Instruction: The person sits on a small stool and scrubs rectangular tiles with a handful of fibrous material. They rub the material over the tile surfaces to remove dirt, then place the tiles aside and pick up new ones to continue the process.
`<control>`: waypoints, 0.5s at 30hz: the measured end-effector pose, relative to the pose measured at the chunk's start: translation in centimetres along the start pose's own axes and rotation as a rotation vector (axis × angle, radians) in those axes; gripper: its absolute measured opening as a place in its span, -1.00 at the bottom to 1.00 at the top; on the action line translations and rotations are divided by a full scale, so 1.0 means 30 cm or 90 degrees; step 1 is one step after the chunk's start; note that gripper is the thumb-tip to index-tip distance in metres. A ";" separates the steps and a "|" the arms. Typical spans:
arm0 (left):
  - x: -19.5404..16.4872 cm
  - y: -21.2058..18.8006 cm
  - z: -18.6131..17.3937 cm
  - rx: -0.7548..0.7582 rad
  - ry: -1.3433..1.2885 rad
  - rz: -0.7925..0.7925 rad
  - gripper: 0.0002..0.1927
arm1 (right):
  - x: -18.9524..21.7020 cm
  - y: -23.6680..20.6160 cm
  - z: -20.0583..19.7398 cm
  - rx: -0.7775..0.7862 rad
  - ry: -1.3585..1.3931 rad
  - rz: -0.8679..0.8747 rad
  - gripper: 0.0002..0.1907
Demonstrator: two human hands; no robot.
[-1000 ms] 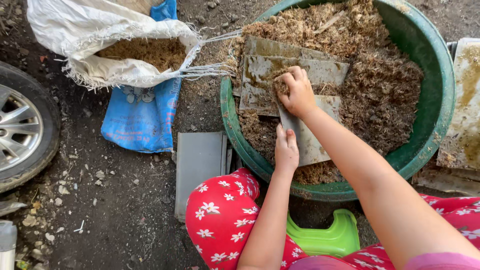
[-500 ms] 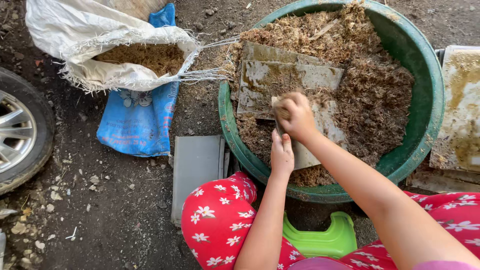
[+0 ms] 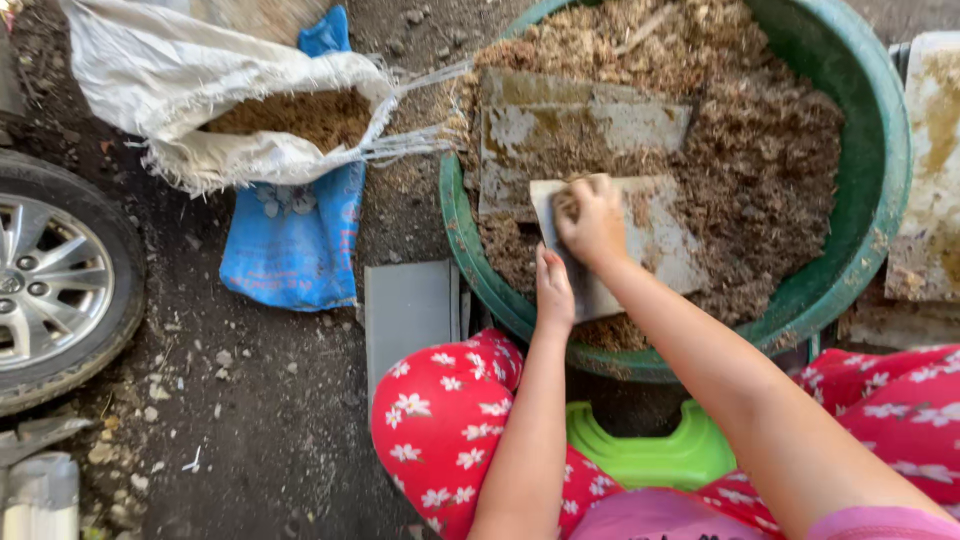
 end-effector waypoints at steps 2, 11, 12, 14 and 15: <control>0.000 0.002 -0.023 0.035 -0.267 -0.175 -0.02 | 0.027 -0.121 -0.017 0.058 0.019 -0.025 -0.62; -0.071 0.059 -0.108 0.162 -0.239 -0.306 0.25 | -0.174 -0.323 -0.196 0.045 -0.074 -0.113 -0.74; -0.072 0.059 -0.112 0.192 -0.218 -0.320 0.27 | -0.173 -0.324 -0.179 0.024 -0.085 -0.039 -0.73; -0.077 0.070 -0.113 0.280 -0.289 -0.257 0.29 | -0.142 -0.351 -0.136 0.055 -0.032 -0.088 -0.76; -0.081 0.072 -0.114 0.319 -0.326 -0.224 0.30 | -0.126 -0.371 -0.123 0.074 -0.006 -0.115 -0.77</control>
Point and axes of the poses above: each hand's wrist, its own y-axis towards the middle knuckle, its own z-axis out of the palm, x = y × z, the point moved 1 cm from there along y, towards the middle knuckle, and after that the axes turned 15 degrees about z, right-handed, at the moved point
